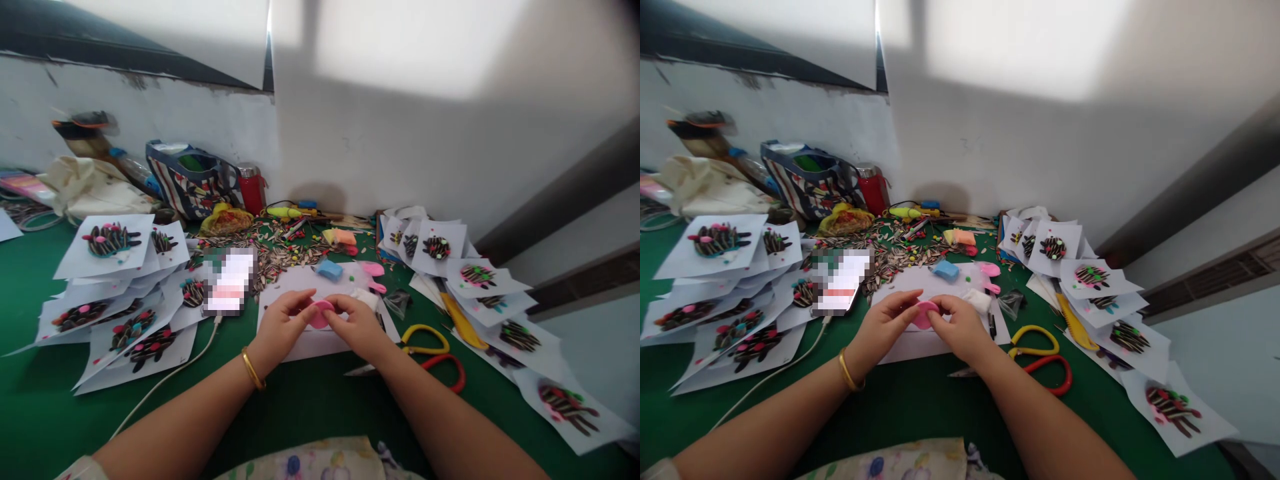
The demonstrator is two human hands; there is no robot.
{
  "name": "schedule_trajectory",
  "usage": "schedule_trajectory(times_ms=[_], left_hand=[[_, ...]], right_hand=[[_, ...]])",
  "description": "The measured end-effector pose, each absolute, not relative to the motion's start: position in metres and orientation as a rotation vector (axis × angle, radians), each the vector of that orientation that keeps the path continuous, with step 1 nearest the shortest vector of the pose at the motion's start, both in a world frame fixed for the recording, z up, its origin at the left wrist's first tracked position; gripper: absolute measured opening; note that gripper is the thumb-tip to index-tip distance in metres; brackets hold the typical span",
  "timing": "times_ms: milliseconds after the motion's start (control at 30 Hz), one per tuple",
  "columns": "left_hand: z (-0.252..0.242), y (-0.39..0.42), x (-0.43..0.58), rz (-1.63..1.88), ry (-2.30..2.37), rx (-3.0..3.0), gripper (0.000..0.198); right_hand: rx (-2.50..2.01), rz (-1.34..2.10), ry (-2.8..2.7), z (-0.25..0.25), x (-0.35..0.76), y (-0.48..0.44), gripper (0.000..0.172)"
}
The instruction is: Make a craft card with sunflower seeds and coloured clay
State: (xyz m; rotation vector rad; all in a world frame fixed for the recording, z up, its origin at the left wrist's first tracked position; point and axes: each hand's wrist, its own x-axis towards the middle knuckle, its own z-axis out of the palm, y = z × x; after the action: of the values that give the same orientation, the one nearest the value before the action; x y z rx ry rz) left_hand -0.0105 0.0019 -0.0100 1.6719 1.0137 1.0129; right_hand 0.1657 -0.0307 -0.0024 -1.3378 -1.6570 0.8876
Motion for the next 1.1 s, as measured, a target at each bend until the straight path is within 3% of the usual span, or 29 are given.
schedule_trajectory(times_ms=[133,367,500,633,1100], left_hand=[[-0.011,0.0031,-0.0105,1.001,1.041,1.69,0.023],[-0.0096,0.0006,-0.0069,0.915,0.956,1.415,0.041],[-0.0089,0.0007,-0.0069,0.874,1.007,1.447,0.032],[-0.0101,0.0018,-0.0085,0.875,1.036,1.449,0.034],[-0.0106,0.0003,-0.005,0.734,1.023,1.508,0.032]], right_hand=[[-1.317,0.887,-1.67,-0.0036,0.1662,-0.03,0.016],[-1.286,0.881,-1.543,-0.0061,0.1662,-0.0294,0.017],[-1.271,0.797,-1.626,-0.0086,0.1658,-0.0316,0.015],[-1.192,0.668,-1.708,-0.0076,0.1675,-0.0327,0.026],[-1.095,0.771,-1.805,-0.0091,0.1695,-0.0338,0.031]])
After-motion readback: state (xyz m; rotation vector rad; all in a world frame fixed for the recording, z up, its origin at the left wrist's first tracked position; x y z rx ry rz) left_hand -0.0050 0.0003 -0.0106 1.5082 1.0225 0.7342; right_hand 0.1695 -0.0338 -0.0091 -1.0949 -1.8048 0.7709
